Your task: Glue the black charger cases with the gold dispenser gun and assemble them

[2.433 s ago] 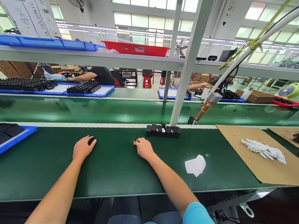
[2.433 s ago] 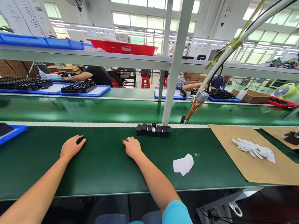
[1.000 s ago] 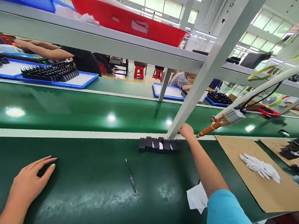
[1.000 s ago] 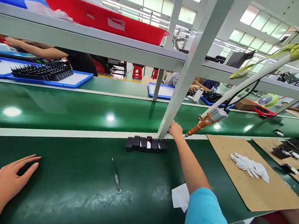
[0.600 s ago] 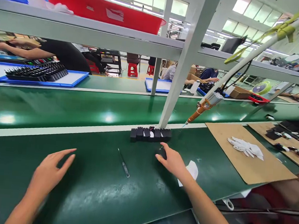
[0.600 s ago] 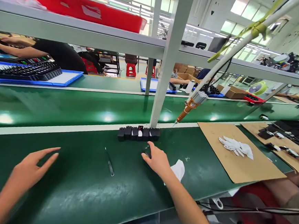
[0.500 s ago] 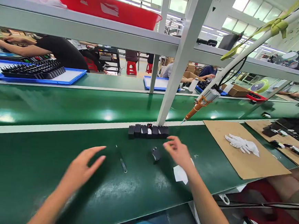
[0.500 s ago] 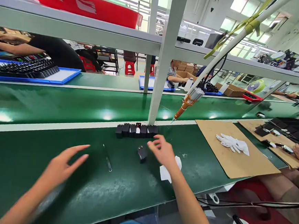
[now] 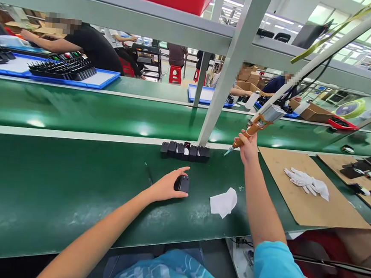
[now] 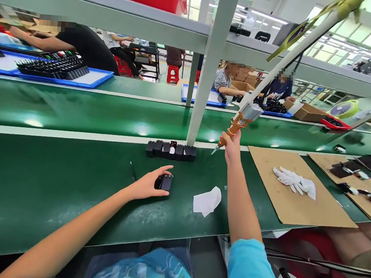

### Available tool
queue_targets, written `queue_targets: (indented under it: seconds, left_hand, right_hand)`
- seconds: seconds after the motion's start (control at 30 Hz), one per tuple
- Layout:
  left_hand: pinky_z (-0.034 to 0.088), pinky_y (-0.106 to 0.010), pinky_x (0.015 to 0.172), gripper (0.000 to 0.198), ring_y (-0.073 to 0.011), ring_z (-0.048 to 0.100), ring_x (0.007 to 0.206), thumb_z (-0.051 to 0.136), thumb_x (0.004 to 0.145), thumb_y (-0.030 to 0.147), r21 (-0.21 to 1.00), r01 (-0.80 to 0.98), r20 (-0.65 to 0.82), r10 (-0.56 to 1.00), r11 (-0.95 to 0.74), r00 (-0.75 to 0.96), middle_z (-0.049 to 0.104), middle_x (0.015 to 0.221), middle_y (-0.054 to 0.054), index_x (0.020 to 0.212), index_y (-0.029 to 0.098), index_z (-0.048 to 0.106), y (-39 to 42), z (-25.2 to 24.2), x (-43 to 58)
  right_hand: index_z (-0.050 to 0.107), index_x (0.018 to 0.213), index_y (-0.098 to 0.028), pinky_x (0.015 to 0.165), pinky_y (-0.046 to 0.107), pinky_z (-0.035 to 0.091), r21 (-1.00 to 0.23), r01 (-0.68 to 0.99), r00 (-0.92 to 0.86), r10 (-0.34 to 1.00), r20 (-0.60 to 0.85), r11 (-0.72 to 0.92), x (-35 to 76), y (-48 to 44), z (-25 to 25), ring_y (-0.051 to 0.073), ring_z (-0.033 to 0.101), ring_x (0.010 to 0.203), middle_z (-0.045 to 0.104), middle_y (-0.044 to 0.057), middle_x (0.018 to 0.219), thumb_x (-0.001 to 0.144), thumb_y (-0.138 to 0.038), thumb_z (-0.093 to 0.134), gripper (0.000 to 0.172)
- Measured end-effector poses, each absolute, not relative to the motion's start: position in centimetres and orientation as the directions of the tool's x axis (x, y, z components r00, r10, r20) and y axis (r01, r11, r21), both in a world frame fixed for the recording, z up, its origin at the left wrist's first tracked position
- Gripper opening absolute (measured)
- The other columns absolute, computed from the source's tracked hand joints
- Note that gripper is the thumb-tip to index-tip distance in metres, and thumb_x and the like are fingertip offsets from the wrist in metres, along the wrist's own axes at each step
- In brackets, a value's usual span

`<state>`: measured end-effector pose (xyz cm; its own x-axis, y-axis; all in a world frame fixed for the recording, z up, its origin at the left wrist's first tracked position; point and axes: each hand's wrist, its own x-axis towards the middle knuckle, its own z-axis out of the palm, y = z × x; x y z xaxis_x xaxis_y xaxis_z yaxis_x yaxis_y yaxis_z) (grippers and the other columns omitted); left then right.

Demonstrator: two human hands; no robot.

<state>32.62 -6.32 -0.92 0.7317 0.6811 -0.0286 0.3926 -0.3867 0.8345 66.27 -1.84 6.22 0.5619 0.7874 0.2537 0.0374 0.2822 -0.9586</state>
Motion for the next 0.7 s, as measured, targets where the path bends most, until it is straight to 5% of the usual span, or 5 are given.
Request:
queue_targets:
  seconds: [0.27,0.53,0.7]
  left_hand:
    - [0.043,-0.048,0.106,0.079,-0.0249,0.053,0.124,0.073,0.077,0.037,0.890,0.284,0.091,0.749,-0.357,0.657,0.055,0.137,-0.010,0.145,0.028,0.033,-8.2,-1.9,31.6]
    - [0.048,-0.041,0.102,0.063,-0.0241,0.063,0.117,0.063,0.086,0.045,0.999,-0.039,0.009,0.772,0.020,0.635,0.061,0.134,-0.015,0.141,0.023,0.039,-7.5,-3.0,31.2]
    - [0.054,-0.041,0.092,0.055,-0.0238,0.070,0.100,0.056,0.091,0.046,0.999,0.042,-0.026,0.825,0.003,0.564,0.074,0.107,-0.010,0.138,0.019,0.045,-7.0,-3.1,31.1]
  right_hand:
    - [0.057,0.104,-0.026,0.061,0.023,0.050,-0.902,-0.117,0.535,0.792,0.295,0.415,56.6,-9.3,6.4,0.005,0.053,0.061,0.061,0.001,0.116,0.073,-0.036,0.070,0.034]
    - [0.061,0.112,-0.028,0.044,0.021,0.044,-0.817,-0.275,0.448,0.819,0.358,0.507,50.3,-11.6,7.4,0.003,0.046,0.048,0.064,0.001,0.103,0.079,-0.040,0.066,0.036]
    - [0.060,0.105,-0.026,0.040,0.020,0.040,-0.804,-0.295,0.444,0.819,0.364,0.517,48.7,-11.0,7.7,0.003,0.044,0.044,0.065,0.000,0.095,0.078,-0.044,0.066,0.033]
